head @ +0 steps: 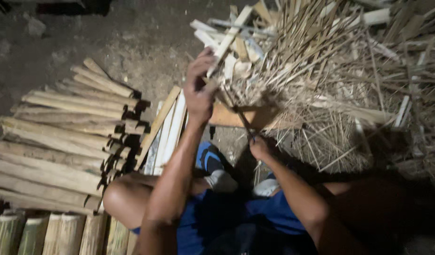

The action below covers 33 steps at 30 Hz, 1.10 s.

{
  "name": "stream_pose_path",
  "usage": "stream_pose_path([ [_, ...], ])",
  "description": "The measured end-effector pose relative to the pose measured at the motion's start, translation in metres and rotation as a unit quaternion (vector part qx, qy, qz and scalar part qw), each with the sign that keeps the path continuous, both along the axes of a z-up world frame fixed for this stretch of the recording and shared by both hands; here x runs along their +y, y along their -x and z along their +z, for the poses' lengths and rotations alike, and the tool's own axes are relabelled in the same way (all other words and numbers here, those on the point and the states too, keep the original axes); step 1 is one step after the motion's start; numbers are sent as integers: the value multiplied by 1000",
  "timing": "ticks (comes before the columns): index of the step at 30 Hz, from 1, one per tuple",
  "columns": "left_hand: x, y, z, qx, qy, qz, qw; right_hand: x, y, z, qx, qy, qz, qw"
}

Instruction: The person sits on the ground and uses a machete to split bamboo poles into thin strips. They repeatedly strike the bamboo against a wooden block to separate the material, then place the finished strips into a pile.

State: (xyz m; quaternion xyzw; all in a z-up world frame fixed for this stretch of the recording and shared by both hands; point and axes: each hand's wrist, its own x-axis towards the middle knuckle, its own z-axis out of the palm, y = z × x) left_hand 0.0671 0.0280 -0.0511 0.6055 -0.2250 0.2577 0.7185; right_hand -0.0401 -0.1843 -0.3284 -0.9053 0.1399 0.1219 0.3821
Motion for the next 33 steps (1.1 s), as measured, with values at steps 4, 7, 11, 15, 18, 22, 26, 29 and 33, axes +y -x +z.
stream_pose_path([
  [4, -21, 23, -95, 492, 83, 62, 864, 0, 1, 12, 83, -77, -44, 993],
  [7, -30, 41, -138, 600, 265, -364, 661, 9, 3, 30, 125, -102, -55, 985],
  [11, -31, 22, -122, 563, 151, -206, 786, -3, 10, 42, 138, -141, -61, 979],
  [15, -17, -17, -80, 391, 26, -34, 919, -17, 22, 29, 126, -185, -86, 971],
  [18, -17, -28, -67, 258, -21, 3, 966, -20, 21, 15, 126, -250, -110, 954],
  [22, -14, -13, -58, 185, -128, 69, 972, -15, 26, 20, 84, -165, -75, 980],
  [26, 3, -1, -19, 168, -115, 194, 960, 1, 24, 85, -61, -44, 7, 997],
  [29, 8, 13, 10, 110, 83, 116, 984, 16, 35, 149, -70, -91, 58, 992],
  [33, 12, 27, 23, 104, 47, 158, 981, 48, 47, 161, -180, -103, 96, 974],
])
